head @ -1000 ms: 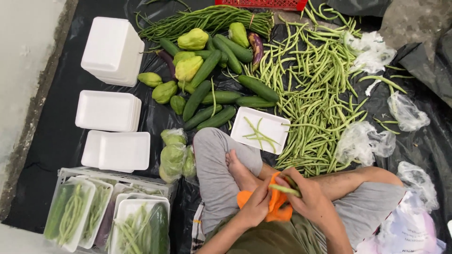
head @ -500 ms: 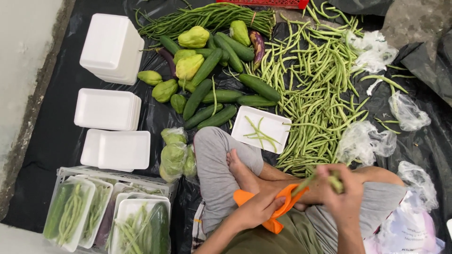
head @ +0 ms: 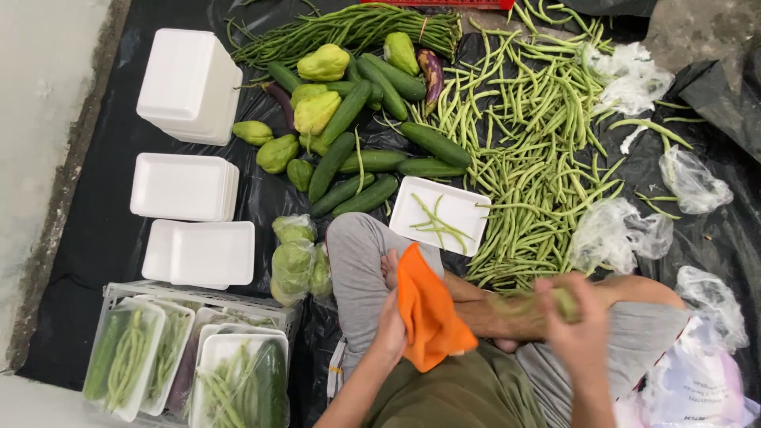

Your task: Cleaning long beans by snapping off the ends and sorting them into a styrofoam tray while sitting on the floor.

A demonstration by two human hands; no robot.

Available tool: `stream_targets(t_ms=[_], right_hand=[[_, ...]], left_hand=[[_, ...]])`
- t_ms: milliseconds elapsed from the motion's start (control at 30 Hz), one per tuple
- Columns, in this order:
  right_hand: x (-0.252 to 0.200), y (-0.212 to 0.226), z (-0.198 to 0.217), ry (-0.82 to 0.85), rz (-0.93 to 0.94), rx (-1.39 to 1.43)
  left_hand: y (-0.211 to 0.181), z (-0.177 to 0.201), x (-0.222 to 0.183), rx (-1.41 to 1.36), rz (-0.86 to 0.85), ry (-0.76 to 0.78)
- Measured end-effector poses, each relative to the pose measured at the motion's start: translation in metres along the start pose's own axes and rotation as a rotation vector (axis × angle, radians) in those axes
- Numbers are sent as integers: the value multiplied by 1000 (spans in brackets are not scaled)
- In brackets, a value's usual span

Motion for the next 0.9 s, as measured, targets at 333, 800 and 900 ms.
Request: stream_targets(t_ms=[333, 800, 900], right_hand=[[-48, -7, -100, 484, -78, 17], [-41, -12, -83, 640, -80, 96], [-36, -19, -76, 529, -95, 121]], left_hand=[[74, -42, 0, 491, -227, 393], [-18, -103, -44, 427, -41, 479], [-35, -114, -56, 570, -60, 570]])
Point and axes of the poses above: each hand's wrist, its own x-axis towards the middle knuckle, its own z-axis out of the back of the hand, y = z × x, the point moved 7 cm from there along x, towards the middle knuckle, and after that the axes turned 6 degrees about x, right-handed, at the moved point
